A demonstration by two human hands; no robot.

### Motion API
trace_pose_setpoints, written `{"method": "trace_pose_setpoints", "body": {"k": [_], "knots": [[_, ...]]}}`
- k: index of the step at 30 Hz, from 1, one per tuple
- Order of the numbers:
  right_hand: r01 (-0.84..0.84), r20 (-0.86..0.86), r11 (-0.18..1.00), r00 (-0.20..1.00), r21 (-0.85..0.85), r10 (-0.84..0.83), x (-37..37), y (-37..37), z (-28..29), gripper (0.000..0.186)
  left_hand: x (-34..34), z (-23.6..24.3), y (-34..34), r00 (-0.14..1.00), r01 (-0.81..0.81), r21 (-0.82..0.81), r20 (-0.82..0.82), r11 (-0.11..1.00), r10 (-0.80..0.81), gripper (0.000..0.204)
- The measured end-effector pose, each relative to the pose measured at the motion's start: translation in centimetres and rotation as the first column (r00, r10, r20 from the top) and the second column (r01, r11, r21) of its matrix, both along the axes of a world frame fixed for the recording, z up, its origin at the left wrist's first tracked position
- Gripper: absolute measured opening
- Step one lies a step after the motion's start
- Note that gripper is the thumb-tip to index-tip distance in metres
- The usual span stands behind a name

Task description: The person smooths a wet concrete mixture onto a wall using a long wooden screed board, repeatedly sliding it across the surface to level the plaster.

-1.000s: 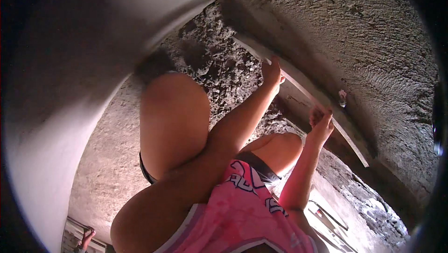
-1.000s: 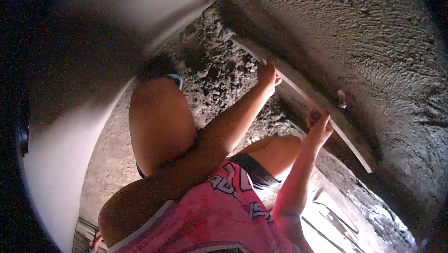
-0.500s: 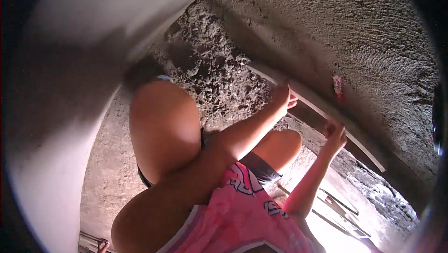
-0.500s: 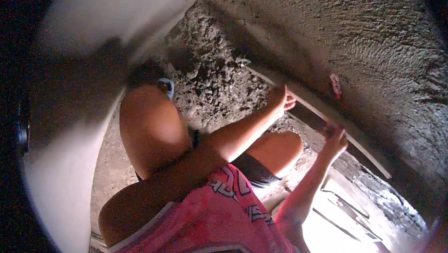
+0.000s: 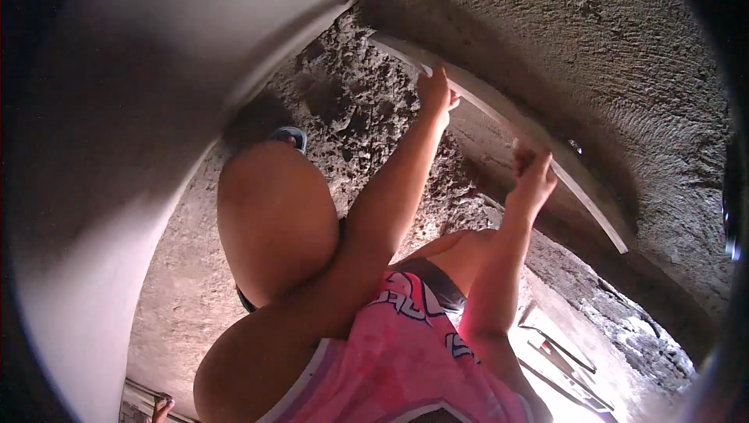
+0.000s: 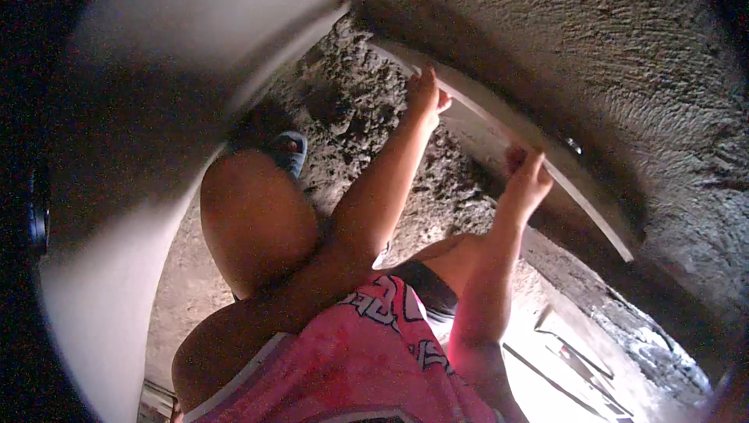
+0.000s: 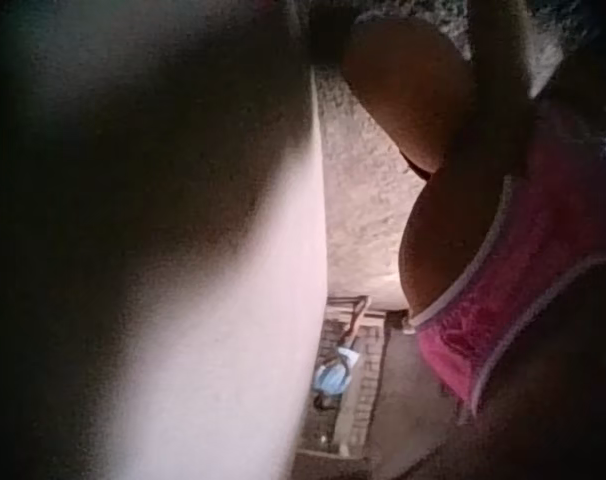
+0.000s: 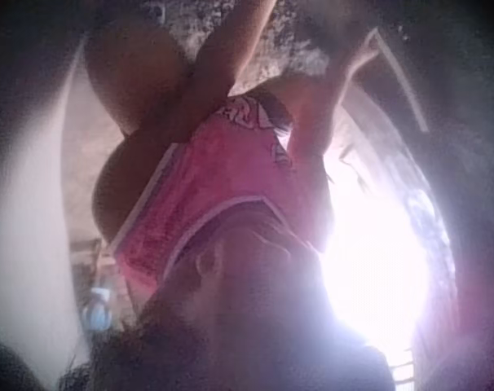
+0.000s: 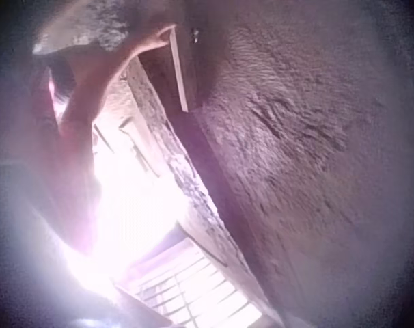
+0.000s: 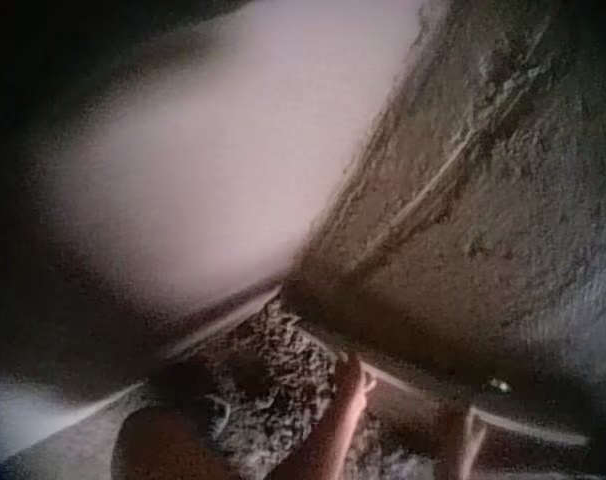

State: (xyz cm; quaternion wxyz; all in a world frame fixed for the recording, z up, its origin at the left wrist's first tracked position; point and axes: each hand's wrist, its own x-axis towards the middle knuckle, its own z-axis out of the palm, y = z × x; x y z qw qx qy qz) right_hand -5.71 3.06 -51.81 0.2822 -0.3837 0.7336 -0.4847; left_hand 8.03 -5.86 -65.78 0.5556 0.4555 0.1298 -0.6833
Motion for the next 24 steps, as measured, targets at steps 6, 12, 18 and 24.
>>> {"method": "trace_pose_setpoints", "body": {"k": [6,12,18,24], "knots": [[-0.008,0.036,0.992,0.999,0.126,0.003,0.5,-0.2,-0.5,0.040,-0.7,-4.0,-0.1,0.999,-0.041,-0.008,-0.023,0.999,0.041,0.042],[0.101,-0.126,0.984,0.989,0.149,-0.083,-3.8,2.7,0.5,0.041,-6.2,-2.1,3.5,0.994,0.033,0.004,-0.102,0.999,-0.032,0.035],[0.102,-0.116,0.986,0.989,0.135,-0.086,-7.9,4.7,1.3,0.044,-10.2,-2.1,6.0,0.974,0.126,0.030,-0.195,0.992,-0.118,0.038],[0.145,-0.318,0.976,0.944,0.162,-0.087,-10.9,6.0,3.4,0.044,-13.1,-0.5,8.2,0.908,0.345,0.031,-0.263,0.938,-0.326,0.043]]}}
